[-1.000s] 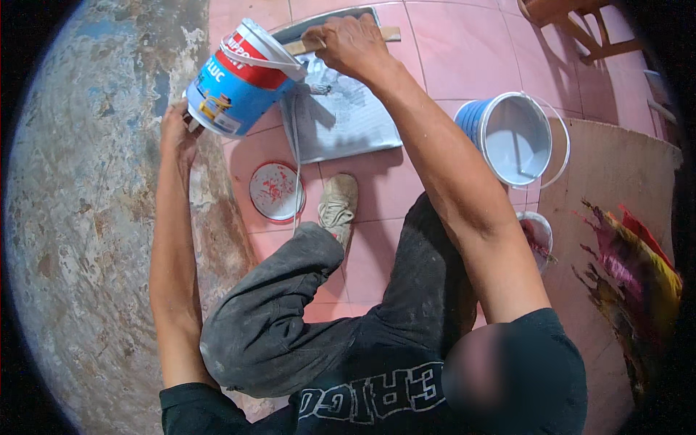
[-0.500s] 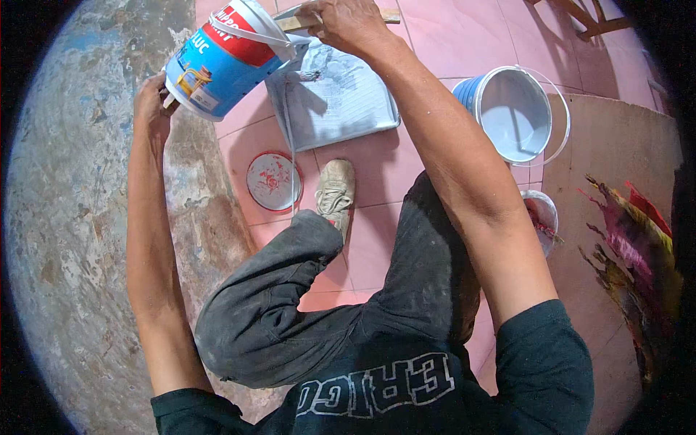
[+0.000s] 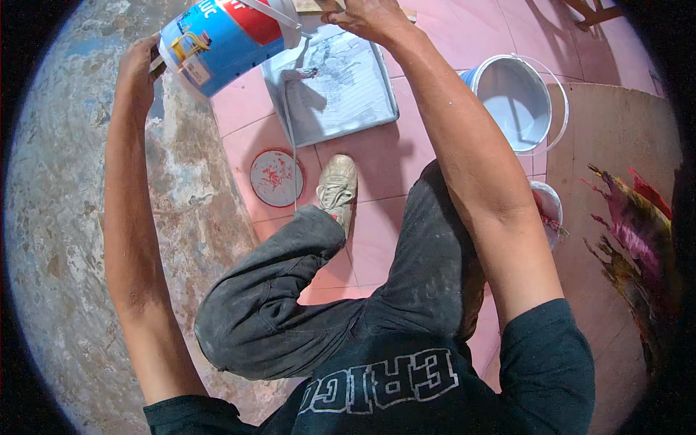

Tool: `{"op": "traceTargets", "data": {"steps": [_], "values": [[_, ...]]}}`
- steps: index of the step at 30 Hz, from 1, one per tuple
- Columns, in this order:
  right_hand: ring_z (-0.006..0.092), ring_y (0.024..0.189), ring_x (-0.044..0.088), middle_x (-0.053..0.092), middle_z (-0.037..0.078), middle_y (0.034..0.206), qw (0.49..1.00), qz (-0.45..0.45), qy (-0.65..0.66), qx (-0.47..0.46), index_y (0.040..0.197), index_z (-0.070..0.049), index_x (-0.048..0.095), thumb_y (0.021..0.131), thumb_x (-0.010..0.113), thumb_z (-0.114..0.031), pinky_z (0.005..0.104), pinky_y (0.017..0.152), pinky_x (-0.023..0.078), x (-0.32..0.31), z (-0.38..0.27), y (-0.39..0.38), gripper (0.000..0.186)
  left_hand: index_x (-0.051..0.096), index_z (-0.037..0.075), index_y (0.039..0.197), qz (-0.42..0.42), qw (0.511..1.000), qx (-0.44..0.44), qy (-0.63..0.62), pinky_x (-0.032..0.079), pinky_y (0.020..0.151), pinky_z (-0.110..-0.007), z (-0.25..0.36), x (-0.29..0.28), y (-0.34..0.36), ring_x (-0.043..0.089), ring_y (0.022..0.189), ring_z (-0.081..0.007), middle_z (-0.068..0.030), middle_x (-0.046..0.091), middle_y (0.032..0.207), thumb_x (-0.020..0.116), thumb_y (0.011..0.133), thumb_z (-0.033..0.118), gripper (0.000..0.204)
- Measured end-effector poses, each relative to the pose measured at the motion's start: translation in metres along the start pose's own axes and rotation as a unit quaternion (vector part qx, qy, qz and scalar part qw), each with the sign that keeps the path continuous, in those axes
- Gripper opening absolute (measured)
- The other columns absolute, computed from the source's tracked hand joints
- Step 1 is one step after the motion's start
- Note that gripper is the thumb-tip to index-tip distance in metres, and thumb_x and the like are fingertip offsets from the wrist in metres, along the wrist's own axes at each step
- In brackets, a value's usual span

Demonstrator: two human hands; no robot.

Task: Mixing white and grey paint in a bucket and pouring it into a paint tray.

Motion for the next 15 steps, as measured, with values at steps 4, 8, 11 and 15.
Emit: {"op": "traceTargets", "data": {"steps": [4,8,11,15], "values": [[0.0353,0.107,0.067,0.071,0.015,0.116,1.0,0.007,0.023,-0.008,0.116,-0.017,0.073,0.084,0.065,-0.033,0.0461,0.093,0.053,-0.012,0.015,-0.009,0.036,0.066,0.005,0.113,-0.019,0.998,0.059,0.03,0.044,0.096,-0.037,0.031,0.019,-0.012,0.06,0.103,-0.0192,-0.006,0.067,0.106,0.057,0.098,0.032,0.032],[0.0355,0.109,0.067,0.07,0.017,0.118,0.996,-0.018,0.082,0.021,0.119,-0.014,0.072,0.082,0.066,-0.032,0.044,0.097,0.052,-0.02,0.022,-0.013,0.042,0.067,0.004,0.11,-0.035,0.994,0.091,0.053,0.044,0.097,-0.037,0.055,0.018,-0.004,0.059,0.105,-0.0192,-0.0057,0.066,0.108,0.056,0.097,0.032,0.032],[0.0351,0.11,0.066,0.069,0.018,0.12,0.993,-0.024,0.115,0.003,0.123,-0.01,0.069,0.08,0.067,-0.032,0.0416,0.098,0.052,-0.029,0.018,-0.016,0.048,0.068,0.004,0.109,-0.034,0.994,0.086,0.051,0.044,0.098,-0.039,0.067,0.017,-0.004,0.059,0.108,-0.0199,-0.0066,0.065,0.11,0.056,0.097,0.033,0.034],[0.035,0.109,0.067,0.069,0.019,0.12,0.991,-0.031,0.127,0.018,0.124,-0.007,0.069,0.079,0.068,-0.03,0.0407,0.097,0.052,-0.044,0.022,-0.021,0.05,0.066,0.004,0.117,-0.066,0.983,0.157,0.072,0.042,0.102,-0.041,0.087,0.025,-0.011,0.057,0.112,-0.0212,-0.0085,0.064,0.116,0.057,0.096,0.041,0.043]]}}
Point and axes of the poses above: each hand's wrist, its own y-axis towards the middle knuckle, its own x-axis out of the palm, z = x × y, the point moved 8 cm from there along y, towards the middle knuckle
